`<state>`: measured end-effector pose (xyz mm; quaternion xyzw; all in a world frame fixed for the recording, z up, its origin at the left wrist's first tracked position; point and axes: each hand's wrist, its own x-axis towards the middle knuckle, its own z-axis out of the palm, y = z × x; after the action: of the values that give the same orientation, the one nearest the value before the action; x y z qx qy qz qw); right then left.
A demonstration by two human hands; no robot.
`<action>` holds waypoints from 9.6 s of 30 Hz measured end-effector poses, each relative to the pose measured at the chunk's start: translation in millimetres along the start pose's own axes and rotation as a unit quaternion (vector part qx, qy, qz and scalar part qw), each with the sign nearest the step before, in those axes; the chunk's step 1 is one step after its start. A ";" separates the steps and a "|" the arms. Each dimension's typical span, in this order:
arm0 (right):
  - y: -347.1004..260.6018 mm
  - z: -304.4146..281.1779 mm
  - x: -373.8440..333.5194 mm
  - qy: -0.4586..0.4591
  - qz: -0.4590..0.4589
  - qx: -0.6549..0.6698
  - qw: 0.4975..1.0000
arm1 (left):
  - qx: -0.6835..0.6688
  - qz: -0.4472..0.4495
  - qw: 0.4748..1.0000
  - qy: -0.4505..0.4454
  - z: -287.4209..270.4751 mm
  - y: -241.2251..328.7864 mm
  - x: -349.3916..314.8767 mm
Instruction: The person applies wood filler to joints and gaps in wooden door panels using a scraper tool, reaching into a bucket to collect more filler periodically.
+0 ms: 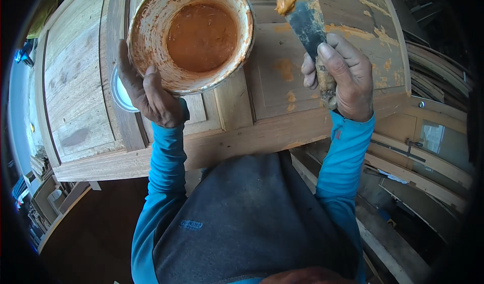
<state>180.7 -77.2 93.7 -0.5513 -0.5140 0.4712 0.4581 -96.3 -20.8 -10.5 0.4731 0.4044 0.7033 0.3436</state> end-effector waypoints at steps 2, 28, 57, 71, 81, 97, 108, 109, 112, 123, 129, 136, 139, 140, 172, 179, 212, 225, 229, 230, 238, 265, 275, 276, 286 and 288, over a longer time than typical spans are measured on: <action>9.3 -16.2 -1.9 0.049 0.003 0.036 0.998 | -0.053 -0.038 0.997 0.041 -5.8 -0.2 10.0; 130.2 -2.6 84.9 -0.051 0.134 -0.629 0.764 | -0.013 -0.091 0.996 0.015 -21.8 -8.1 38.8; 154.4 55.3 95.2 -0.037 0.098 -0.541 0.835 | 0.028 -0.070 0.997 0.007 -25.8 -14.8 42.0; 142.5 11.9 82.6 -0.020 0.134 -0.517 0.845 | 0.053 -0.068 0.996 0.005 -23.7 -13.0 42.3; 126.0 0.9 94.0 -0.018 0.154 -0.537 0.829 | 0.016 -0.103 0.994 0.013 -17.0 -5.8 41.2; 142.0 7.9 99.0 -0.050 0.174 -0.570 0.802 | 0.057 -0.063 0.996 -0.026 -22.3 -11.0 39.3; 111.3 -4.9 99.6 -0.090 0.168 -0.562 0.805 | -0.014 -0.093 0.996 -0.008 -21.7 -11.6 40.3; 114.4 -12.2 111.0 -0.076 0.180 -0.569 0.799 | 0.008 -0.083 0.996 -0.007 -20.8 -11.2 38.4; 114.8 -31.0 106.7 -0.103 0.180 -0.608 0.767 | 0.034 -0.070 0.997 -0.007 -21.4 -11.9 39.7; 109.9 -52.0 101.2 -0.103 0.211 -0.580 0.780 | -0.028 -0.087 0.996 0.002 -25.8 -14.2 38.8; 140.2 -43.0 84.7 -0.058 0.137 -0.586 0.797 | -0.003 -0.075 0.997 -0.013 -24.7 -16.2 42.3; 126.3 -41.5 76.9 -0.082 0.184 -0.567 0.799 | 0.005 -0.100 0.995 -0.001 -17.8 -7.4 39.3; 146.0 -56.0 72.6 -0.036 0.181 -0.553 0.812 | 0.007 -0.095 0.995 0.000 -17.4 -8.2 40.9; 154.7 -59.6 72.5 -0.005 0.174 -0.552 0.816 | 0.001 -0.099 0.995 -0.003 -19.1 -8.8 40.5; 119.2 25.2 85.2 -0.173 0.100 -0.512 0.836 | 0.023 -0.081 0.996 0.000 -16.7 -8.1 40.0; 96.4 -11.5 119.1 -0.185 0.124 -0.523 0.823 | 0.026 -0.058 0.998 -0.012 -26.8 -17.3 40.9; 194.0 -46.2 -264.7 0.406 0.145 -0.051 0.901 | 0.165 0.068 0.983 -0.037 -42.9 -21.9 50.7; 251.0 -24.0 -268.4 0.435 0.105 -0.220 0.867 | 0.311 0.370 0.873 -0.067 26.4 43.0 -8.6; 282.8 -16.1 -286.2 0.408 0.122 -0.272 0.863 | 0.290 0.350 0.883 -0.121 27.3 31.1 -13.0; 291.4 -19.6 -305.7 0.354 0.171 -0.287 0.874 | 0.289 0.356 0.881 -0.119 27.4 27.7 -14.1; 291.3 1.0 -371.9 0.504 0.221 -0.157 0.820 | 0.328 0.409 0.839 -0.145 25.9 14.9 -23.9; 217.6 -53.9 -302.4 0.372 0.188 -0.283 0.864 | 0.291 0.392 0.863 -0.129 16.2 42.9 -15.5; 156.7 -10.8 -217.1 0.252 0.211 -0.145 0.933 | 0.307 0.304 0.899 -0.074 -2.1 19.7 22.0; 156.2 -11.2 -200.9 0.242 0.197 -0.136 0.940 | 0.294 0.264 0.916 -0.072 -5.4 15.8 21.0; 167.9 -35.7 -36.4 0.172 0.083 -0.235 0.953 | 0.340 0.265 0.900 -0.058 -11.5 -13.8 19.7; 184.9 -42.1 -20.0 0.165 0.054 -0.316 0.933 | 0.346 0.280 0.894 -0.053 -9.8 -16.5 22.2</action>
<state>246.8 -107.6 -82.5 -0.7646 -0.5230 0.2106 0.3122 -110.9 3.3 -18.8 0.6921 0.4544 0.5599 -0.0316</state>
